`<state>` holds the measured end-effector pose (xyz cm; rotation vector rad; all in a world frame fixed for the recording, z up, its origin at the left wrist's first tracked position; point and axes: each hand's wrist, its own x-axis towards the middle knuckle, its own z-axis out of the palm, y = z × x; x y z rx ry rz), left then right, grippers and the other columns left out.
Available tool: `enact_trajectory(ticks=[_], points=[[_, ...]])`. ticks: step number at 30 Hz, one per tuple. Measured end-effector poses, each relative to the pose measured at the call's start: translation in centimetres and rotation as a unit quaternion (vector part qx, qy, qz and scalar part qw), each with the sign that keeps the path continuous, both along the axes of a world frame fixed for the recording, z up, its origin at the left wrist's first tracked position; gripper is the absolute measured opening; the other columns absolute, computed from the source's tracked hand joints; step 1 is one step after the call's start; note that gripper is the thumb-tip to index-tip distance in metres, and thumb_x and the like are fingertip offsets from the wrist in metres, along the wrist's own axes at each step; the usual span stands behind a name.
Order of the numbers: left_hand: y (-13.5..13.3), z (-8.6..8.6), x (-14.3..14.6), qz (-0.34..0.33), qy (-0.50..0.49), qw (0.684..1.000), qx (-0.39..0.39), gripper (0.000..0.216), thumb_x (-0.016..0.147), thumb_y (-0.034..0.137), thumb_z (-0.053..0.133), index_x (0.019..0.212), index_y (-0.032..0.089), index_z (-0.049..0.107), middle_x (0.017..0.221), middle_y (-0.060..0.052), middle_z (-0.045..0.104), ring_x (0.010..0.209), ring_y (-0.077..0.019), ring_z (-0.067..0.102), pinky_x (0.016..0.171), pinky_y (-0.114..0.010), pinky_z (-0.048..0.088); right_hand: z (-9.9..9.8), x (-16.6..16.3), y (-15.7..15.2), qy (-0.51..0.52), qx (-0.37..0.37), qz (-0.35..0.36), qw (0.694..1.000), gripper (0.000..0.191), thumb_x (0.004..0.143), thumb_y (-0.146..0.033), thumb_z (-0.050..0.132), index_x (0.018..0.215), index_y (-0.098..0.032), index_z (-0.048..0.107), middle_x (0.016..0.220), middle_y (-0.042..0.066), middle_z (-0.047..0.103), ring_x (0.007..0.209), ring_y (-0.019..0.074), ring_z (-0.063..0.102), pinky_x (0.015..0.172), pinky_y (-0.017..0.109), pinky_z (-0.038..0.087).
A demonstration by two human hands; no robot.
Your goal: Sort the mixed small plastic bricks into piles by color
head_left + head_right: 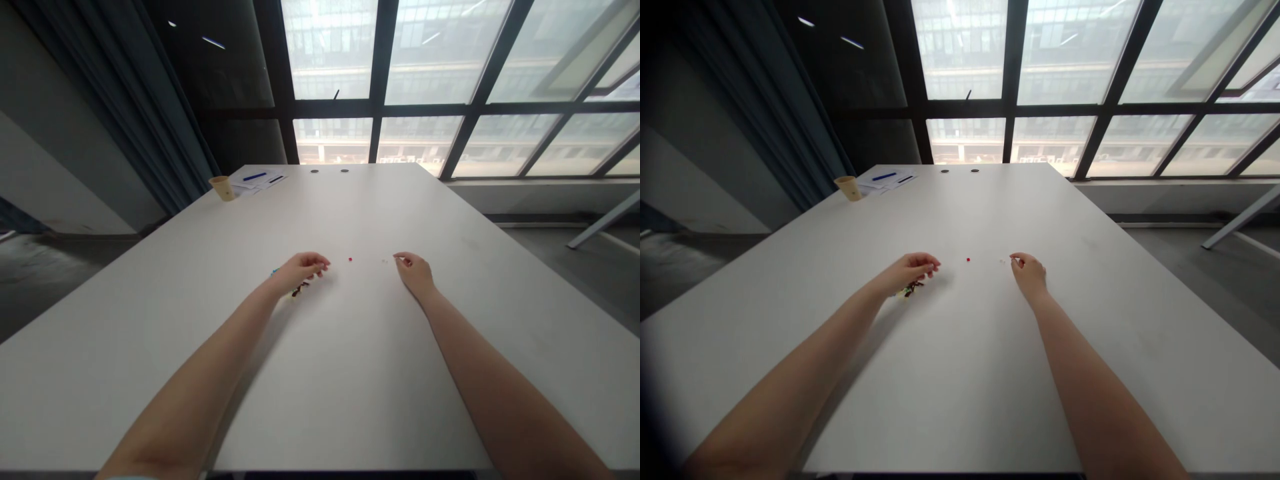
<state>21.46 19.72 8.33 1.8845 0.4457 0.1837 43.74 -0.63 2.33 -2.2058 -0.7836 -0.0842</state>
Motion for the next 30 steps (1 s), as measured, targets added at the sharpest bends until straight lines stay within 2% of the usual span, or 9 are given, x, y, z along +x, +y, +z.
enact_trajectory(ticks=[1,3,5,10,13,18,20,24,30], points=[[1.4,0.6,-0.6,0.034,0.003,0.997,0.074,0.022,0.07,0.035,0.057,0.081,0.018,0.066,0.074,-0.005,0.064,0.066,-0.0144,0.054,0.059,-0.025,0.04,0.2,-0.3,-0.2,-0.001,0.003,0.014,1.0,0.029,0.074,-0.032,0.046,0.085,-0.018,0.069,0.053,-0.002,0.049,0.052,0.0126,0.045,0.055,0.025,0.031],[3.5,1.4,-1.7,0.058,0.035,0.97,0.232,0.012,0.065,0.025,0.059,0.071,0.019,0.068,0.076,-0.006,0.064,0.069,-0.0168,0.053,0.065,-0.027,0.04,0.6,-1.1,-0.4,-0.006,0.0,0.047,0.999,0.028,0.074,-0.033,0.046,0.082,-0.018,0.068,0.049,-0.003,0.045,0.048,0.0118,0.041,0.051,0.024,0.029],[4.6,1.4,-2.3,0.038,0.072,0.953,0.291,0.011,0.06,0.019,0.061,0.067,0.02,0.069,0.077,-0.006,0.063,0.07,-0.0184,0.053,0.067,-0.029,0.039,1.1,-2.4,-0.2,-0.016,-0.009,0.081,0.997,0.027,0.076,-0.033,0.045,0.081,-0.018,0.068,0.048,-0.003,0.044,0.047,0.0113,0.04,0.051,0.024,0.029],[3.7,0.1,-2.0,-0.075,0.115,0.947,0.291,0.013,0.055,0.023,0.067,0.067,0.021,0.068,0.078,-0.006,0.063,0.074,-0.0195,0.054,0.067,-0.027,0.04,2.0,-5.9,0.7,-0.081,-0.051,0.165,0.982,0.024,0.078,-0.028,0.045,0.083,-0.02,0.067,0.059,0.0,0.055,0.055,0.012,0.047,0.06,0.025,0.033],[3.1,-0.5,-1.5,-0.066,0.119,0.941,0.309,0.011,0.055,0.024,0.066,0.065,0.021,0.067,0.076,-0.006,0.062,0.074,-0.0191,0.053,0.066,-0.026,0.039,2.1,-6.8,0.8,-0.104,-0.075,0.181,0.975,0.022,0.078,-0.026,0.045,0.084,-0.021,0.066,0.066,0.001,0.061,0.061,0.0126,0.051,0.065,0.027,0.033],[2.7,-1.0,-1.2,-0.061,0.113,0.933,0.337,0.005,0.058,0.017,0.059,0.058,0.019,0.064,0.073,-0.007,0.06,0.071,-0.018,0.053,0.065,-0.026,0.039,2.1,-6.8,0.7,-0.11,-0.084,0.189,0.972,0.022,0.08,-0.025,0.045,0.086,-0.021,0.066,0.07,0.001,0.063,0.063,0.0126,0.053,0.067,0.028,0.032],[2.5,-0.8,-1.2,-0.059,0.106,0.932,0.34,0.007,0.061,0.016,0.056,0.06,0.019,0.063,0.071,-0.006,0.06,0.067,-0.0167,0.052,0.063,-0.025,0.038,2.1,-6.8,0.6,-0.109,-0.085,0.19,0.972,0.022,0.079,-0.024,0.046,0.086,-0.021,0.066,0.07,0.001,0.064,0.063,0.0127,0.053,0.067,0.028,0.031],[1.2,0.3,-1.0,-0.023,0.061,0.939,0.337,0.014,0.072,0.02,0.048,0.077,0.019,0.061,0.07,-0.004,0.06,0.061,-0.0138,0.051,0.059,-0.024,0.037,2.2,-6.8,0.6,-0.11,-0.087,0.192,0.971,0.021,0.08,-0.024,0.045,0.087,-0.021,0.065,0.072,0.001,0.064,0.065,0.0132,0.054,0.068,0.028,0.03],[-3.8,2.5,-0.4,-0.013,-0.092,0.949,0.301,0.018,0.08,0.028,0.048,0.085,0.019,0.062,0.078,-0.003,0.066,0.062,-0.0115,0.053,0.059,-0.022,0.038,2.3,-7.1,0.7,-0.128,-0.064,0.198,0.97,0.02,0.081,-0.024,0.046,0.087,-0.021,0.065,0.07,0.001,0.063,0.065,0.0128,0.053,0.069,0.028,0.03]])
